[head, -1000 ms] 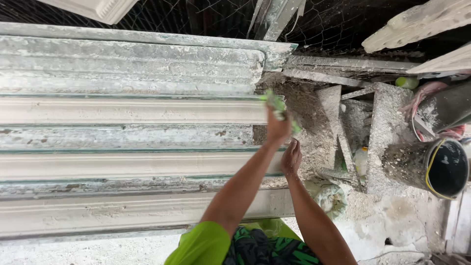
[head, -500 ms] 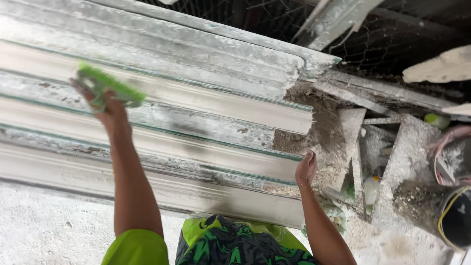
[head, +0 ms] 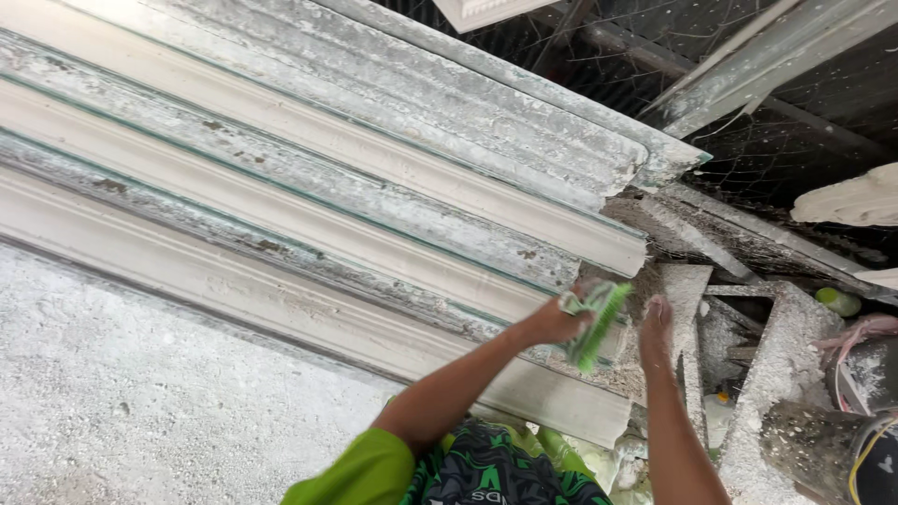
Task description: The person uses a green hand brush to sweep plaster dust and debris out of the grooves of long decorative cornice mouldings laid on a work table, working along each piece section by section. They then lift one cleaned moulding from the stack and carry it.
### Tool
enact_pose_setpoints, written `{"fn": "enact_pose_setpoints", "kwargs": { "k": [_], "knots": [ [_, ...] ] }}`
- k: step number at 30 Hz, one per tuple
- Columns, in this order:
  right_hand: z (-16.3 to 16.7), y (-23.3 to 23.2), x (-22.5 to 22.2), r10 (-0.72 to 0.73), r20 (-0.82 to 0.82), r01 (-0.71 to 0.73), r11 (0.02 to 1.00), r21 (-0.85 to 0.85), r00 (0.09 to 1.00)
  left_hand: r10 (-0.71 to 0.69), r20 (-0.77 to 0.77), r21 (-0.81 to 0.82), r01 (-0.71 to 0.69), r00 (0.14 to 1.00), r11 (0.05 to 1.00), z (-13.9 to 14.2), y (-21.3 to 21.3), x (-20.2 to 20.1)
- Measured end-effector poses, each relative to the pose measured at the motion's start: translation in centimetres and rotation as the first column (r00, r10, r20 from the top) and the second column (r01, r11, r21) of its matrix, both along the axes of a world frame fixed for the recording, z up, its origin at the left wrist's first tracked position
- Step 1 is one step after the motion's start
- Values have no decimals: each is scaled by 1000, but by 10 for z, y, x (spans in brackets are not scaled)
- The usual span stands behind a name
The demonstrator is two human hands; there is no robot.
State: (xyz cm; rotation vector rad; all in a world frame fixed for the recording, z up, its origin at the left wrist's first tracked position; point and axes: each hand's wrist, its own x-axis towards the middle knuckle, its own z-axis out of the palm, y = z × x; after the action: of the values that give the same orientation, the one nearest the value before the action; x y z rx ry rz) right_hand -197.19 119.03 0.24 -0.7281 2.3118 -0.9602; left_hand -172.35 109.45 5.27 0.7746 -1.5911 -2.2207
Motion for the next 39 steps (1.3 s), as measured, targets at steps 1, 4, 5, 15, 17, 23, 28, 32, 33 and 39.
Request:
{"fn": "enact_pose_setpoints", "kwargs": {
  "k": [1, 4, 5, 15, 17, 23, 28, 32, 33, 39],
  "knots": [
    [6, 7, 5, 60, -83, -63, 997, -35, 995, 21, -8, 3, -21, 1000, 1000, 14, -8, 25],
    [22, 38, 15, 117, -198, -126, 991, -37, 973, 160, 25, -1, -160, 987, 987, 28, -49, 110],
    [23, 49, 24, 62, -146, -59, 998, 21, 987, 248, 85, 78, -254, 965, 964, 27, -61, 137],
    [6, 7, 210, 306, 804, -34, 941, -337, 510, 422, 152, -136, -404, 894, 904, 60, 20, 311],
    [16, 0, 267, 310, 934, 4, 949, -316, 180, 466, 160, -309, -404, 870, 861, 62, 74, 295],
    [49, 28, 379, 308, 784, -116, 895, -431, -539, 784, 250, -339, -707, 569, 621, 41, 185, 332],
    [51, 65, 415, 183, 836, -278, 888, -367, -518, 874, 419, -432, -793, 245, 429, 63, 239, 430],
    [50, 69, 435, 243, 861, -295, 869, -398, -446, 852, 233, -164, -845, 468, 509, 68, 261, 437],
    [51, 66, 443, 213, 911, -335, 880, -336, -353, 799, 256, -145, -796, 544, 588, 63, 261, 435],
    [50, 50, 560, 155, 933, -413, 865, -287, -324, 921, 216, -570, -724, 324, 389, 6, 245, 521]
  ]
}}
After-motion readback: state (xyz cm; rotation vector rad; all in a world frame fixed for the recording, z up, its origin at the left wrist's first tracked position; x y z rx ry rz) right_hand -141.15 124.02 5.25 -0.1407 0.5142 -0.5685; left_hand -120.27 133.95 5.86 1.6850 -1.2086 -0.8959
